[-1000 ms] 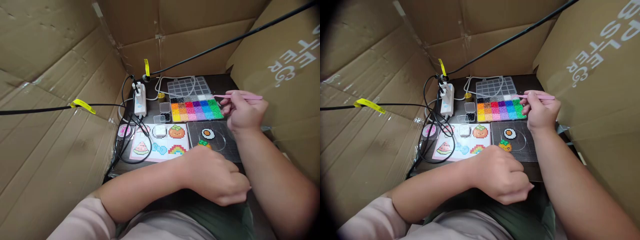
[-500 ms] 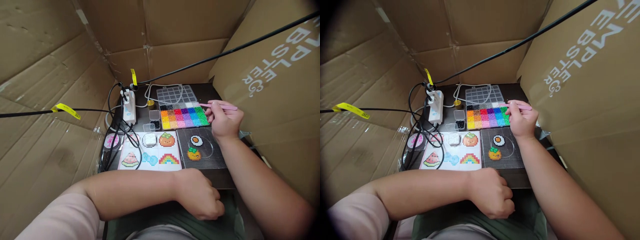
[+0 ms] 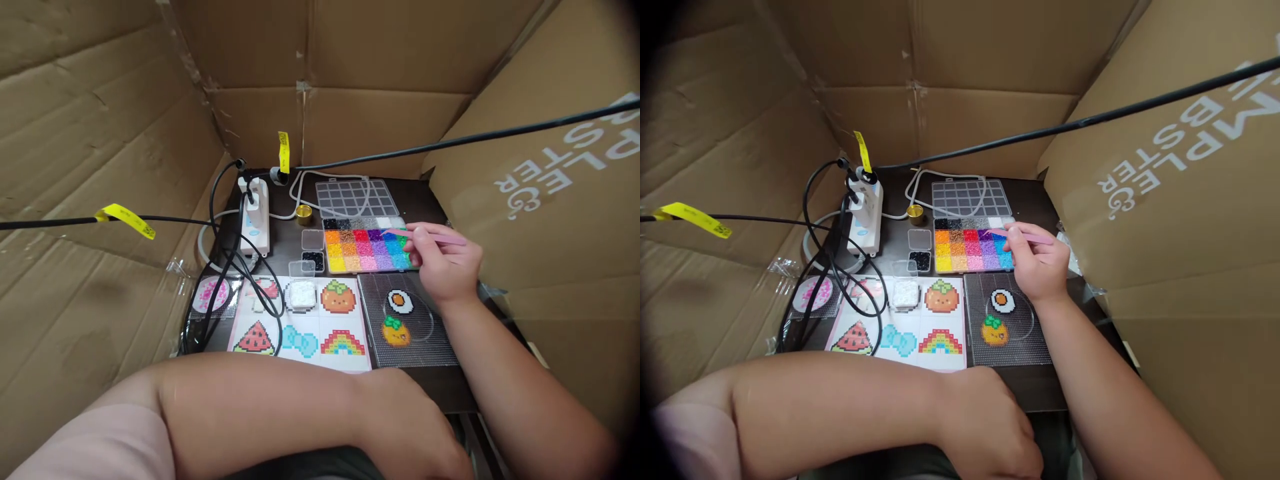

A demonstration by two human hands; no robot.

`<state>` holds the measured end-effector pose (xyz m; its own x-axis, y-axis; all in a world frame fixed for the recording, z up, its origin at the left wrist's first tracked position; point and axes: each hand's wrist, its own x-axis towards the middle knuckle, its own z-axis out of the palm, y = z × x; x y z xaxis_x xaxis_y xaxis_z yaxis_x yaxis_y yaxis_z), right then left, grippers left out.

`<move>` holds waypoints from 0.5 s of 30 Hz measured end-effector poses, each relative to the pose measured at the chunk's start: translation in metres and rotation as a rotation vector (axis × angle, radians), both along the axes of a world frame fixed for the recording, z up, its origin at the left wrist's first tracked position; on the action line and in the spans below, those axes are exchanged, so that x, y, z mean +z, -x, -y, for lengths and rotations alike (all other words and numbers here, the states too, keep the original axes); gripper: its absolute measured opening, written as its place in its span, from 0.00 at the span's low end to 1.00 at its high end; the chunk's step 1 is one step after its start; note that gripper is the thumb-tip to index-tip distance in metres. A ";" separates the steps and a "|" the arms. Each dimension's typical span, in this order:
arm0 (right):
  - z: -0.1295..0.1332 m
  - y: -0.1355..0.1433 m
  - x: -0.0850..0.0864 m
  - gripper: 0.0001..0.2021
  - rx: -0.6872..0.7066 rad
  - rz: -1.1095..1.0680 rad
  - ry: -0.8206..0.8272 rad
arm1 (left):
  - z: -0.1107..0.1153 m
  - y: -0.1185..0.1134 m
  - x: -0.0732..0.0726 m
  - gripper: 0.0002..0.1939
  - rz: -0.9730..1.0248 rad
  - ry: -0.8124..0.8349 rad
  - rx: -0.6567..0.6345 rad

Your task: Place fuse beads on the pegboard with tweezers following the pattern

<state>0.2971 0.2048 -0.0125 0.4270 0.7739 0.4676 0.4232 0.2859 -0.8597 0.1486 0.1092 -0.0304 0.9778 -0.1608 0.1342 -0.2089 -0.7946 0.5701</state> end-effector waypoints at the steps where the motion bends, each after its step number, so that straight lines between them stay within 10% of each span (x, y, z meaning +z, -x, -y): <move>1: -0.001 -0.001 -0.001 0.13 0.004 -0.017 0.004 | -0.001 0.000 0.000 0.16 -0.004 0.007 0.050; 9: 0.004 -0.003 0.000 0.13 0.079 0.003 -0.008 | -0.002 0.001 -0.001 0.17 -0.061 -0.066 0.056; 15: 0.007 -0.003 0.037 0.07 0.183 0.123 -0.084 | -0.007 0.000 0.003 0.18 -0.112 -0.073 0.022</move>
